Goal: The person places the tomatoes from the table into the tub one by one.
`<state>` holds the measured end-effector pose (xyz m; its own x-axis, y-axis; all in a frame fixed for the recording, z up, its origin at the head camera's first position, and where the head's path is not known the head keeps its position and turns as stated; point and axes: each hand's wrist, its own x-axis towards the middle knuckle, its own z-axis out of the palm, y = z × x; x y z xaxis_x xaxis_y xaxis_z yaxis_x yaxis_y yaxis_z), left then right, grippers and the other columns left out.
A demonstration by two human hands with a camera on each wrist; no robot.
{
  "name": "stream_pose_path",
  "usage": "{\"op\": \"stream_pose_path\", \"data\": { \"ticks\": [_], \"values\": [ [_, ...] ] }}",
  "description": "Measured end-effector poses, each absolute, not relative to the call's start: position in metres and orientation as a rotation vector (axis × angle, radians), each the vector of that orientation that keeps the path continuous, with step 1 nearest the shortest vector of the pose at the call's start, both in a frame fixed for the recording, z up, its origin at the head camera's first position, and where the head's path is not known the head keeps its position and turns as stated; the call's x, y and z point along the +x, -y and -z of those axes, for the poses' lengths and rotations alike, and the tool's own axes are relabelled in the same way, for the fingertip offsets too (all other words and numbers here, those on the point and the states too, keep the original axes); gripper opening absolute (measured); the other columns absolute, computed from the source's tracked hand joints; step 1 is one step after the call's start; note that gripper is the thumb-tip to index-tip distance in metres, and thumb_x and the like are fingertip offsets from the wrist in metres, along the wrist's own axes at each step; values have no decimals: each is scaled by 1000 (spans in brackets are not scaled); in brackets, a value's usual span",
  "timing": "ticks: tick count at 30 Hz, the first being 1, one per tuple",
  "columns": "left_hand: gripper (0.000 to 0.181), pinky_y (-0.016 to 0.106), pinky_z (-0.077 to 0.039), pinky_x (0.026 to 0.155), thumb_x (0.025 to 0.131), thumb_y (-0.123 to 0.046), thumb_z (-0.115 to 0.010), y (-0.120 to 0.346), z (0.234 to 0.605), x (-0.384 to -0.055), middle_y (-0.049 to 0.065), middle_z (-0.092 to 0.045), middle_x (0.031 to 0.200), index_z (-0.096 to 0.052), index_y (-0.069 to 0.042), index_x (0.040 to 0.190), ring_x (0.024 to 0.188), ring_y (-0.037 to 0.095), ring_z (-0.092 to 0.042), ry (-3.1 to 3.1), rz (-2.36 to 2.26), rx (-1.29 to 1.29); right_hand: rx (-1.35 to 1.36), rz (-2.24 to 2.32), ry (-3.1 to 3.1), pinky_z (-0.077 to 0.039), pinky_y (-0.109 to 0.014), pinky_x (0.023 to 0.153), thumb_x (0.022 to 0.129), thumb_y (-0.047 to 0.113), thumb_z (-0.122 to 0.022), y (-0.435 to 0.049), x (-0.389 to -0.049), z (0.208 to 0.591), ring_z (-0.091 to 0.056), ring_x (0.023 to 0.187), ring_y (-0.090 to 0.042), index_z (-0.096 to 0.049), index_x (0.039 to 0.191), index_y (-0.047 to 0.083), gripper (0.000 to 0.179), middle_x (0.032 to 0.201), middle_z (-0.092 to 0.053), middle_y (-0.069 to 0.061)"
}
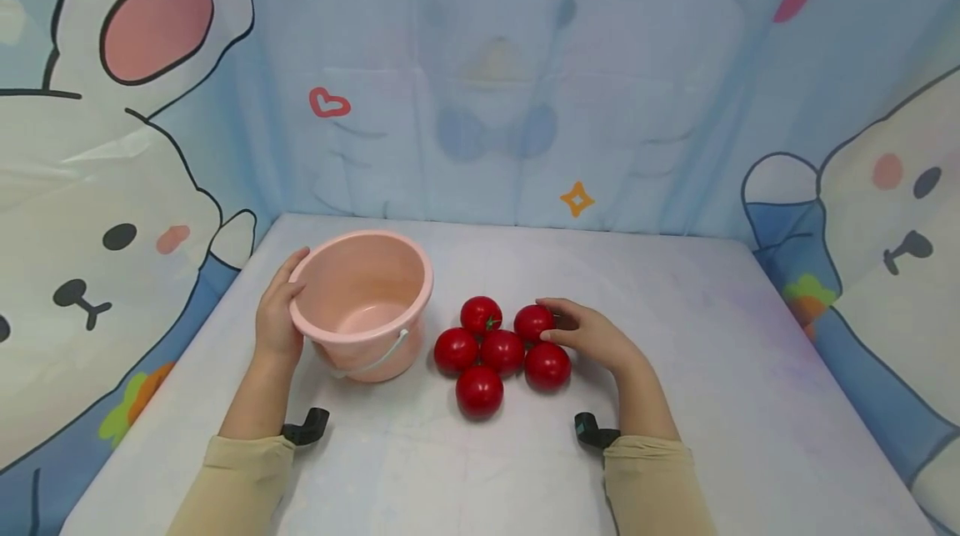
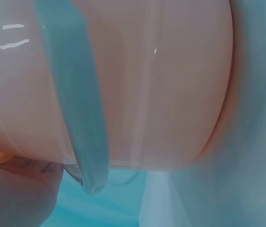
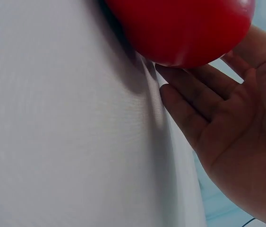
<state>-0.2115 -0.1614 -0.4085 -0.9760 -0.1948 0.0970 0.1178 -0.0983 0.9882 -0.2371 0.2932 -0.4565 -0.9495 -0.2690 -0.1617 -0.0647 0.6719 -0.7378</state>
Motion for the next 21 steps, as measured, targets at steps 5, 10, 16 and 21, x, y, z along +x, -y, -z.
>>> {"op": "stream_pose_path", "data": {
  "ticks": [5, 10, 16, 21],
  "values": [
    [56, 35, -23, 124, 95, -11, -37, 162, 410, -212, -12, -36, 158, -44, -24, 149, 149, 7, -27, 1951, 2178, 74, -283, 1135, -2672, -47, -58, 104, 84, 47, -73, -294, -239, 459, -50, 134, -34, -49, 144, 29, 67, 143, -55, -7],
    [57, 36, -23, 124, 95, -13, -36, 162, 411, -213, -12, -36, 158, -43, -25, 150, 148, 7, -28, 1970, 2158, 66, -261, 1139, -2682, -49, -57, 101, 82, 49, -75, -296, -237, 456, -50, 132, -34, -48, 144, 29, 70, 142, -55, -8],
    [57, 36, -23, 124, 94, -13, -36, 161, 413, -213, -14, -36, 158, -43, -26, 150, 148, 6, -28, 1988, 2143, 72, -217, 1192, -2701, -48, -58, 102, 82, 53, -74, -298, -233, 444, -49, 133, -34, -46, 145, 31, 72, 143, -54, -7],
    [57, 37, -23, 124, 95, -15, -36, 163, 413, -213, -16, -37, 157, -43, -28, 149, 148, 5, -29, 2020, 2112, 92, -236, 1243, -2717, -49, -57, 101, 82, 54, -73, -296, -235, 424, -51, 132, -31, -45, 146, 33, 73, 142, -55, -5]
  ]
}}
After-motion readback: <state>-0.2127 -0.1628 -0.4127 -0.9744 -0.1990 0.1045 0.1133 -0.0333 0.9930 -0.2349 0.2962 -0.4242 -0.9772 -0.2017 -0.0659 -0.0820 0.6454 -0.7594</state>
